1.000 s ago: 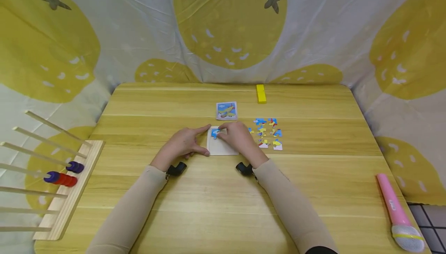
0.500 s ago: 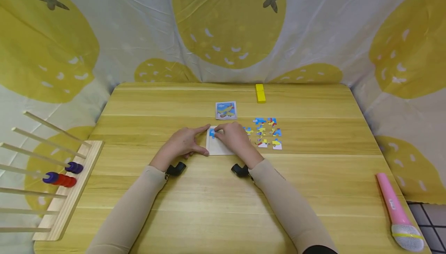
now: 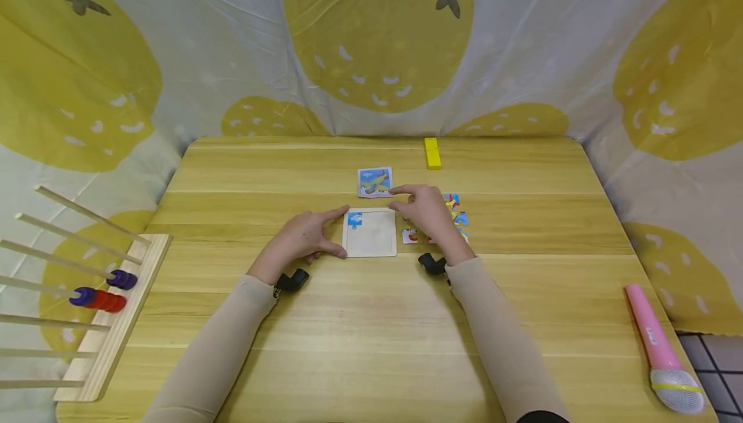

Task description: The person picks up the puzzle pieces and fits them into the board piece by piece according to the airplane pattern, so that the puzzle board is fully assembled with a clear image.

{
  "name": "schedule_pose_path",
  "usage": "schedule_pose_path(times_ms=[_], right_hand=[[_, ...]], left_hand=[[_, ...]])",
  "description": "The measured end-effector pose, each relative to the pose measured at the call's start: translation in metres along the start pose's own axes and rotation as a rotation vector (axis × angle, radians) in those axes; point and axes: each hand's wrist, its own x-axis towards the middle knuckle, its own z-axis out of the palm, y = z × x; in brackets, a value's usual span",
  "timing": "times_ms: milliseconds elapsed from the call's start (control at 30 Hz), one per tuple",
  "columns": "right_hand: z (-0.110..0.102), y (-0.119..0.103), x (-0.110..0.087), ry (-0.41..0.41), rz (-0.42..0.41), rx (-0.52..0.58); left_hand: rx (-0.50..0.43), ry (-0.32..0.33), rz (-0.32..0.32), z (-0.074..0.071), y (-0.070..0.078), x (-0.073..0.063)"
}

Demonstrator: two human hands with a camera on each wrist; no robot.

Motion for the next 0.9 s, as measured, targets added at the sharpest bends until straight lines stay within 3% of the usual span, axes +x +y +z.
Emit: schedule_pose_path(times_ms=[167,333,467,900], right_hand=[[-0.038,0.035,-0.008,0.002,0.063,0.125],[-0.058,0.067,-0.012,-0.013,0.139,0.2],[-0.062,0.079,-0.012,-0.022,0.181,0.227],[-0.06,0.087,-0.009,-0.033,0.171,0.169]], left_hand=[[-0.008,-0.007,0.003,-0.001,0.001,0.0],[-0.003,0.0,0.02,0.0,0.001,-0.002],[-0.016,-0.009,0.014,0.0,0.001,-0.002],[-0.019,-0.008,0.005,0.001,0.0,-0.001]])
